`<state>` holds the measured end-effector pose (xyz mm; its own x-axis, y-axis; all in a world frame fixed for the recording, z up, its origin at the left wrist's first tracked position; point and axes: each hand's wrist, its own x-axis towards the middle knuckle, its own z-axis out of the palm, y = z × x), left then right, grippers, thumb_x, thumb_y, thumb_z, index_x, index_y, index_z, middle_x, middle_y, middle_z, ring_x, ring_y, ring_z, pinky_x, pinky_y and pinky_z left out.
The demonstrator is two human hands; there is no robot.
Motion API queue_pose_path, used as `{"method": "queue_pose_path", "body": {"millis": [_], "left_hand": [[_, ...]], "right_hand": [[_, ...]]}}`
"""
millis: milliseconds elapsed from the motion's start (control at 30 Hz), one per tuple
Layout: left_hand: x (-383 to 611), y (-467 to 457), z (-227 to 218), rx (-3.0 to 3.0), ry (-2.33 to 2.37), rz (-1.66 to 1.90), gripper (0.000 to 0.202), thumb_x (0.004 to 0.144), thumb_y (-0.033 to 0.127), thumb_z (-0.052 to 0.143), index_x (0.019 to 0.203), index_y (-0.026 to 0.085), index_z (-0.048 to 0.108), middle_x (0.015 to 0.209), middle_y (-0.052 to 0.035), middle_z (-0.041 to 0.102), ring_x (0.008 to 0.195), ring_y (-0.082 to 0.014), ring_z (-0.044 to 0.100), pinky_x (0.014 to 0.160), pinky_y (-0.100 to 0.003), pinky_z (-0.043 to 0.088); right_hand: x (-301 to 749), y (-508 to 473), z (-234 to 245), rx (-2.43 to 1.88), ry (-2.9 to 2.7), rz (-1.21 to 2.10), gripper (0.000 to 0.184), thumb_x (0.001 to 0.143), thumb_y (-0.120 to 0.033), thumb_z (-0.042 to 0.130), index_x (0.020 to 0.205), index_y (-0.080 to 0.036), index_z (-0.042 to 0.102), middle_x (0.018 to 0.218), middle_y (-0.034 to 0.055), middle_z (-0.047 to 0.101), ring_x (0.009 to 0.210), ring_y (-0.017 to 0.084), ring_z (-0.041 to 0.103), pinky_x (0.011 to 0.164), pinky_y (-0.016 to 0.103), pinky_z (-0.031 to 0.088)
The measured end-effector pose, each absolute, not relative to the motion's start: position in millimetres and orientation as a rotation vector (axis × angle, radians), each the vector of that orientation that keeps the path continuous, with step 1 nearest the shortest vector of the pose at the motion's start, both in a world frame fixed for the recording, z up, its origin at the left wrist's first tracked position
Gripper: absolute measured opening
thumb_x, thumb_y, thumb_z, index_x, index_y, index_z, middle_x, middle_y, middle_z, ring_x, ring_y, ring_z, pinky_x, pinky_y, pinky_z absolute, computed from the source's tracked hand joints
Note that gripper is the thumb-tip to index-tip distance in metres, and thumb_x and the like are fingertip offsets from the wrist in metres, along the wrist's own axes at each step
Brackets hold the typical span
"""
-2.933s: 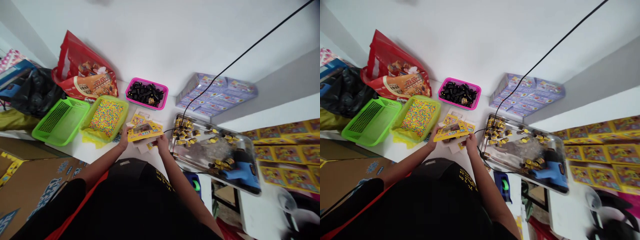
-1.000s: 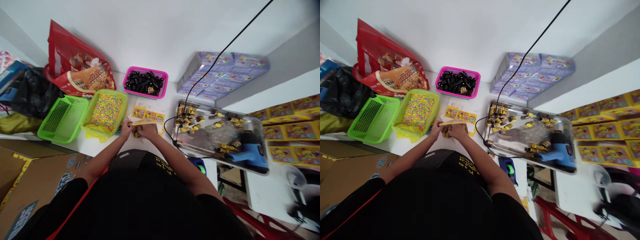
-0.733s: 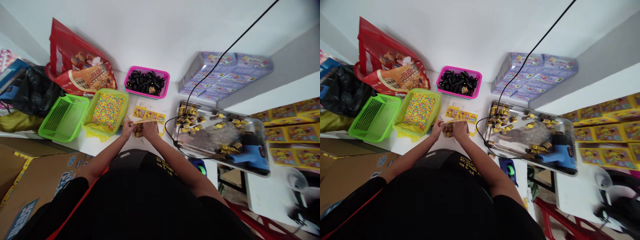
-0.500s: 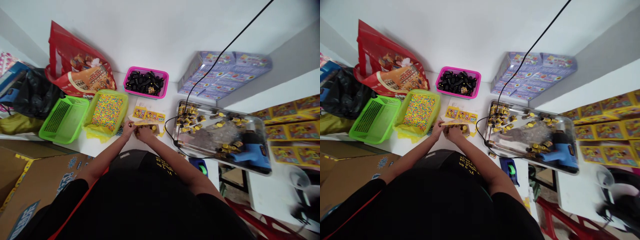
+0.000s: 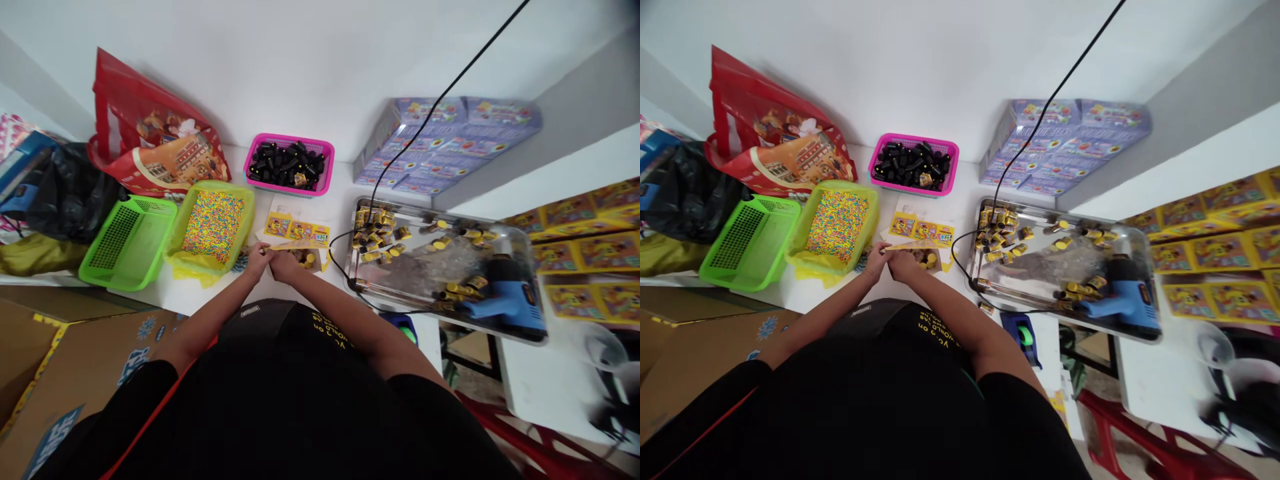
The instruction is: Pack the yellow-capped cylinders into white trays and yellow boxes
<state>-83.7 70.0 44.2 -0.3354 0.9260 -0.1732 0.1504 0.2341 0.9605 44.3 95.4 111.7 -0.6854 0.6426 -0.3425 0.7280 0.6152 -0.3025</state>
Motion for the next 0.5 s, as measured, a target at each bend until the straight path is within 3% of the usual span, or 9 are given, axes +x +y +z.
{"method": "queue_pose_path", "body": {"millis": [133,367,500], "left_hand": [[-86,69,43,0.997,1.664,1.175,0.044,0.069,0.051,0.081,0.094,0.019,0.064,0.091,-0.0023,0.063,0.071,-0.0145,0.055,0.074,-0.031,0.048],[-86,62,47,0.97,1.611,1.165,0.044,0.069,0.052,0.082,0.092,0.019,0.065,0.086,-0.0016,0.066,0.069,-0.0143,0.055,0.069,-0.029,0.049],[-87,64,50,0.96,1.59,1.177,0.047,0.063,0.05,0.086,0.091,0.019,0.065,0.087,-0.0015,0.066,0.073,-0.0153,0.058,0.069,-0.029,0.049]], "right_hand": [[48,98,104,1.121,2.667,-0.639,0.047,0.09,-0.015,0.055,0.136,-0.009,0.061,0.134,0.0226,0.066,0.119,0.031,0.067,0.098,0.038,0.053],[55,114,102,0.976,2.674,-0.735,0.037,0.087,-0.015,0.058,0.121,-0.019,0.073,0.13,0.0105,0.071,0.113,0.024,0.068,0.099,0.03,0.048],[61,109,105,0.941,2.675,-0.743,0.035,0.09,-0.018,0.057,0.122,-0.019,0.073,0.126,0.0113,0.073,0.113,0.025,0.066,0.099,0.032,0.047]]}}
